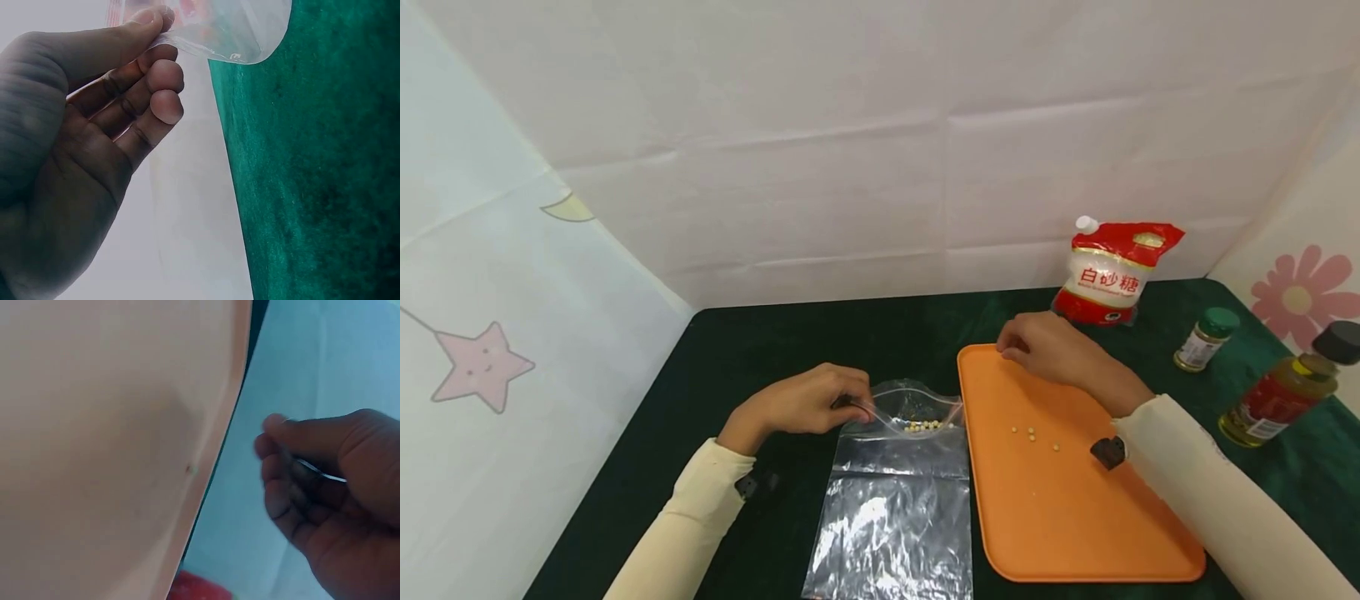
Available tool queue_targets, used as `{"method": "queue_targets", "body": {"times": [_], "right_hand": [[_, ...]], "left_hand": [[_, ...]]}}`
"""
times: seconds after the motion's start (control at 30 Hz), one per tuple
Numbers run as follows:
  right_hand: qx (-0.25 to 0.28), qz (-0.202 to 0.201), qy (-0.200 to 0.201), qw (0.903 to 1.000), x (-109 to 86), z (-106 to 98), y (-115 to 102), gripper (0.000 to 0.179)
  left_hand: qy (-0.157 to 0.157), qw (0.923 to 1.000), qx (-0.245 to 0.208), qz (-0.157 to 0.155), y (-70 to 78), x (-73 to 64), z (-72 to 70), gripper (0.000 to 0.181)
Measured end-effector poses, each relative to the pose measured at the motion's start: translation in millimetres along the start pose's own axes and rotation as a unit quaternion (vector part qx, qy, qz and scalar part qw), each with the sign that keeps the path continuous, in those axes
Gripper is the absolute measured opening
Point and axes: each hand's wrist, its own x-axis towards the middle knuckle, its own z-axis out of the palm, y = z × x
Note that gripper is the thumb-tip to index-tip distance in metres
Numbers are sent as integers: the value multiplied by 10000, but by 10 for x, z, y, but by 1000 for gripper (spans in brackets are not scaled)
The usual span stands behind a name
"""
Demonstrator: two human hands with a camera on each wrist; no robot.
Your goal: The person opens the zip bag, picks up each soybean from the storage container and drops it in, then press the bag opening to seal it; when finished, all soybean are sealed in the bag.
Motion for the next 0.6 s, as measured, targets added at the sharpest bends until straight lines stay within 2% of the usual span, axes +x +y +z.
{"method": "queue_targets", "body": {"times": [0.1,0.23,0.4,0.6], "right_hand": [[-432,143,-180,9988,4,8,107,13],[-681,325,-270,9968,13,54,208,14],[-776,407,-298,9957,38,111,277,14],[-744,276,-309,9964,65,167,327,12]], "left_hand": [[5,10000,16,-16,3,-3,-6,9],[-15,10000,49,-27,10,0,-4,9],[-38,10000,39,-43,18,3,-7,10],[-9,10000,44,-62,13,-3,-10,9]]}}
